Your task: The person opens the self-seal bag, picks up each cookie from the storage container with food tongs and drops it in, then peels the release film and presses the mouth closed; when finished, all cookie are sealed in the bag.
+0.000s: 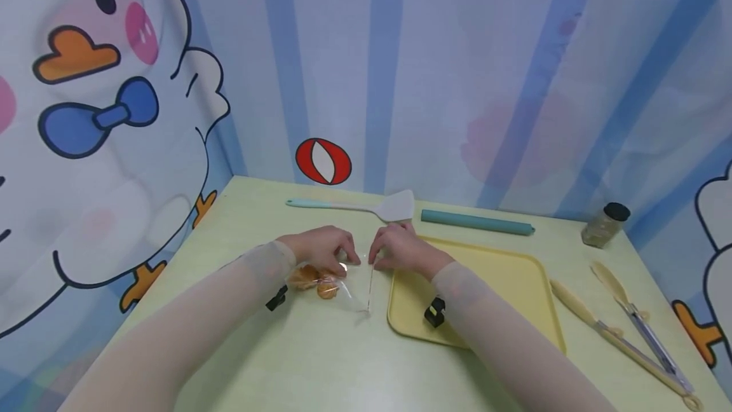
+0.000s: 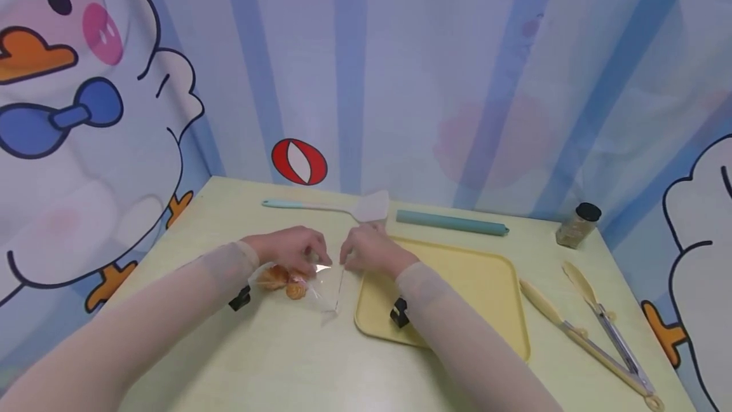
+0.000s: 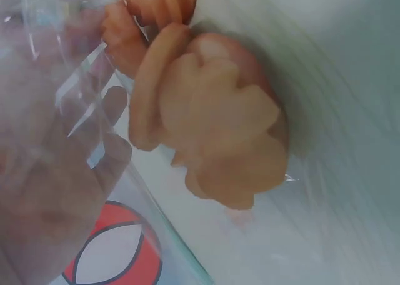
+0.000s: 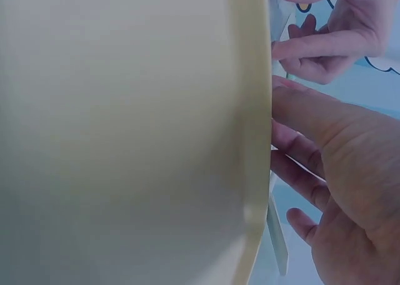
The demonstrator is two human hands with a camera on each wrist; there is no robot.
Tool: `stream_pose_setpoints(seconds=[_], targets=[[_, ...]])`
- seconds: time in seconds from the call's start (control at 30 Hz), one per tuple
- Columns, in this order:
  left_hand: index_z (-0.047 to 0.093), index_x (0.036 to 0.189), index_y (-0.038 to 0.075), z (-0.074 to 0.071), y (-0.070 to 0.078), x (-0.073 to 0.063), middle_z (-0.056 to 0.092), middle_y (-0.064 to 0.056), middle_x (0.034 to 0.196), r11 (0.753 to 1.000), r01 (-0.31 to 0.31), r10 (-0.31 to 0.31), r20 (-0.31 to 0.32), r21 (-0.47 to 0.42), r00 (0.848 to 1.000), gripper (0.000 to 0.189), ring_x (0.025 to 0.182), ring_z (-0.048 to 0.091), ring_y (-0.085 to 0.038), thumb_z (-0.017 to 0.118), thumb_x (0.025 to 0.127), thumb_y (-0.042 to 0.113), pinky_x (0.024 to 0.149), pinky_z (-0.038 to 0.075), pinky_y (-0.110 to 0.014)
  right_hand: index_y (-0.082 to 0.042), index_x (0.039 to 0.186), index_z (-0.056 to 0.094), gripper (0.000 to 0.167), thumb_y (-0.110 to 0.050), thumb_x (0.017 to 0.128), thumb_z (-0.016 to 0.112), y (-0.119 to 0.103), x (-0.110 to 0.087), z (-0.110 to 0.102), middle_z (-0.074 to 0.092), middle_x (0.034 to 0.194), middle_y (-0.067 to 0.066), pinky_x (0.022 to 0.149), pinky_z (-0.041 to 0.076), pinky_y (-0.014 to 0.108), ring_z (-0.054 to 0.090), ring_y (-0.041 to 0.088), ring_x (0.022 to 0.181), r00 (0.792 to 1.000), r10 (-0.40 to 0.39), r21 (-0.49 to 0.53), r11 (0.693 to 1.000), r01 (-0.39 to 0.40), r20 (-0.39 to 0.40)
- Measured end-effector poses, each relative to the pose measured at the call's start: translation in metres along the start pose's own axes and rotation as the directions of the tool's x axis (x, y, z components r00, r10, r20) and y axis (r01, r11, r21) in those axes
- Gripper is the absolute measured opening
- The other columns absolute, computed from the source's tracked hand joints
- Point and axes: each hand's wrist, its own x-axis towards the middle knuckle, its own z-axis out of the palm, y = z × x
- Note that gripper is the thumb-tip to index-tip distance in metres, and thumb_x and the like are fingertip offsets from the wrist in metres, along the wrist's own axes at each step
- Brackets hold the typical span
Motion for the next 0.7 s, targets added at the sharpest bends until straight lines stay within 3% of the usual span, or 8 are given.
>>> stream_pose_setpoints(seconds=[0.53,0.7], targets=[[0.081,0.115,0.029,-0.0021,0.0053,0.0004,0.067,0.011,0.109,0.999,0.034,-0.034,-0.009,-0.007,0.999,0.033,0.104,0.058,-0.016,0.087,0.085,0.017,0.083,0.056,-0.027,-0.030,0.091,0.080,0.004,-0.027,0.090,0.082,0.0019,0.0040,-0.0046,0.070,0.109,-0.006,0.103,0.034,0.057,0.059,0.021,0.107,0.996,-0.071,-0.015,0.997,0.072,0.058],[0.081,0.114,0.028,-0.0026,0.0086,-0.0011,0.068,0.011,0.109,0.999,0.046,-0.046,-0.014,-0.015,0.999,0.032,0.105,0.058,-0.016,0.086,0.085,0.016,0.086,0.055,-0.029,-0.031,0.090,0.078,0.006,-0.026,0.090,0.081,0.0029,0.0060,-0.0036,0.066,0.114,-0.001,0.101,0.037,0.054,0.057,0.023,0.110,0.993,-0.081,-0.033,0.996,0.084,0.086]])
